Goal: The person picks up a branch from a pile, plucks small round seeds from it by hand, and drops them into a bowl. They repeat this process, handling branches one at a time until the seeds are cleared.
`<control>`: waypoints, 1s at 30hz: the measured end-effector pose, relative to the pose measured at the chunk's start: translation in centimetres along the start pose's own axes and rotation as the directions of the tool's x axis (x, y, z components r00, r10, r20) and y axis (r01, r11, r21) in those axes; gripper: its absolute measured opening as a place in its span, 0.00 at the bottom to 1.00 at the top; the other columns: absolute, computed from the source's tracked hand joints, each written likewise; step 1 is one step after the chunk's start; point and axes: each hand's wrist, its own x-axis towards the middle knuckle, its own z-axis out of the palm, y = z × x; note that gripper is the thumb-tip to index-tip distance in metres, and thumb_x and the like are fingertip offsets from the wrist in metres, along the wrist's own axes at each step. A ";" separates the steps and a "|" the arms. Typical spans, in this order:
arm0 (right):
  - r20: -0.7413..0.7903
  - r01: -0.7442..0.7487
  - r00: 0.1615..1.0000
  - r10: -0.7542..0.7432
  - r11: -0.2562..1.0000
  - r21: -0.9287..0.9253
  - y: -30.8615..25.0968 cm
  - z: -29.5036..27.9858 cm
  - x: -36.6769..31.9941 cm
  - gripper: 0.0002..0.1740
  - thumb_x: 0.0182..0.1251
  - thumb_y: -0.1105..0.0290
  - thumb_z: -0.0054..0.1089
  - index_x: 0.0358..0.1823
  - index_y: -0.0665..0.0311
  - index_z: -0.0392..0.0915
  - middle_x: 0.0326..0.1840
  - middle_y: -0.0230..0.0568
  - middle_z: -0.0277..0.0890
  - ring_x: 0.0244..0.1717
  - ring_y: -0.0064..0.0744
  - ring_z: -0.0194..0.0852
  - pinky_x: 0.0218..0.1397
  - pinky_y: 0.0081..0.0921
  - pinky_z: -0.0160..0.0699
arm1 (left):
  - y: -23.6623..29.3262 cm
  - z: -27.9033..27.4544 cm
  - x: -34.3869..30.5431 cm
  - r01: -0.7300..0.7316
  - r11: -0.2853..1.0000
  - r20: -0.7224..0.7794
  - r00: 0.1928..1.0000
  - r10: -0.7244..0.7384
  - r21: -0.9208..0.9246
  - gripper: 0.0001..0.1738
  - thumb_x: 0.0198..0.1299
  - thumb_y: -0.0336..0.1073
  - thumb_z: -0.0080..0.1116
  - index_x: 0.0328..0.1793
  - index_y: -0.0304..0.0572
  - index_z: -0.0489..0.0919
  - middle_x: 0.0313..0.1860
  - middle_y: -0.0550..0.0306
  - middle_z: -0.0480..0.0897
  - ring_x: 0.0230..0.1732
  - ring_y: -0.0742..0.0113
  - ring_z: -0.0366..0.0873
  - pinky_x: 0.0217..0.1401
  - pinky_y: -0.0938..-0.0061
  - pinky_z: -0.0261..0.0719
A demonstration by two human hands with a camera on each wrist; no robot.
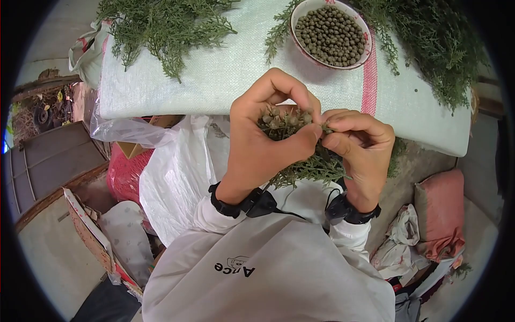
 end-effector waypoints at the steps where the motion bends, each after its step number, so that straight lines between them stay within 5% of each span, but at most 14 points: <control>1: -0.007 -0.023 1.000 0.023 1.000 0.006 0.0 -0.1 0.0 0.13 0.51 0.90 0.68 0.40 0.76 0.83 0.42 0.51 0.83 0.43 0.32 0.83 0.49 0.24 0.84 | -0.1 0.0 -0.1 0.004 1.000 0.001 1.000 -0.004 0.000 0.15 0.53 0.17 0.54 0.45 0.35 0.67 0.36 0.50 0.77 0.20 0.78 0.72 0.23 0.85 0.71; 27: -0.037 0.039 0.998 -0.047 0.977 -0.208 0.6 1.5 0.0 0.10 0.61 0.85 0.65 0.45 0.75 0.82 0.44 0.43 0.82 0.43 0.23 0.81 0.47 0.16 0.80 | 0.3 -0.8 -0.1 0.062 0.998 -0.061 0.996 -0.061 0.016 0.15 0.53 0.17 0.59 0.42 0.38 0.68 0.34 0.54 0.77 0.22 0.79 0.69 0.24 0.86 0.68; 30: -0.015 -0.060 0.998 0.059 0.981 -0.186 -0.1 1.9 0.8 0.16 0.58 0.82 0.69 0.49 0.74 0.80 0.45 0.44 0.82 0.44 0.24 0.81 0.49 0.19 0.80 | 0.5 -1.9 0.2 0.072 0.994 -0.081 0.994 -0.078 -0.083 0.14 0.53 0.17 0.59 0.42 0.38 0.69 0.34 0.55 0.78 0.23 0.79 0.70 0.26 0.85 0.69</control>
